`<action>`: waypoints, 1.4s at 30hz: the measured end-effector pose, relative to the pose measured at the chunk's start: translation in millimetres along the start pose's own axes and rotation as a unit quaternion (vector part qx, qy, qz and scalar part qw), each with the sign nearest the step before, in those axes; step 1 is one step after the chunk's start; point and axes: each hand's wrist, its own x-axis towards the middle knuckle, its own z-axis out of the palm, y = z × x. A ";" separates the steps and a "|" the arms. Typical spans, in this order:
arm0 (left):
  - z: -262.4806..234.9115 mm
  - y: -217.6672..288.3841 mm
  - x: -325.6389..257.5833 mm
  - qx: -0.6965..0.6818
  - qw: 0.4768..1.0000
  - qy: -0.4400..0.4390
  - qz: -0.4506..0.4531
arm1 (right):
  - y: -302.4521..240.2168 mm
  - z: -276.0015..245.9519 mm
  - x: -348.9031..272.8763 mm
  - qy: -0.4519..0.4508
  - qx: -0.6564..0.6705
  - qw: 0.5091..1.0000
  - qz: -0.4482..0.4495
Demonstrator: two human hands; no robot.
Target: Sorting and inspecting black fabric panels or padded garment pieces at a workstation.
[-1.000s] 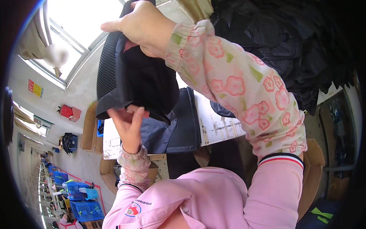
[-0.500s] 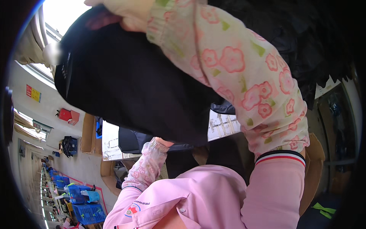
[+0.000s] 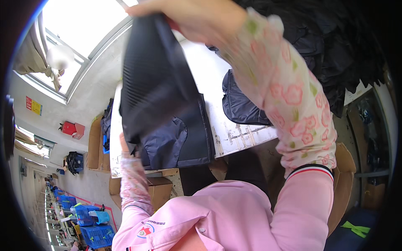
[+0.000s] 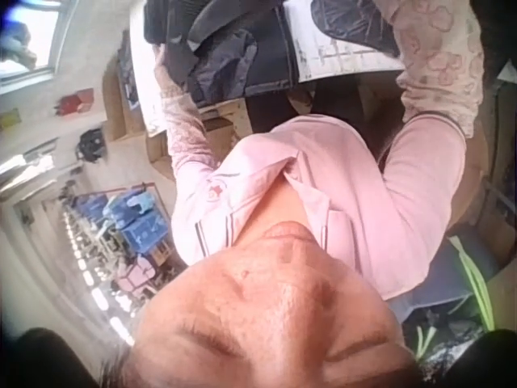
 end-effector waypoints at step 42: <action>125.2 -137.6 -68.3 0.681 0.663 -0.294 0.099 | 344.2 -167.1 -43.1 0.304 -0.196 0.893 0.266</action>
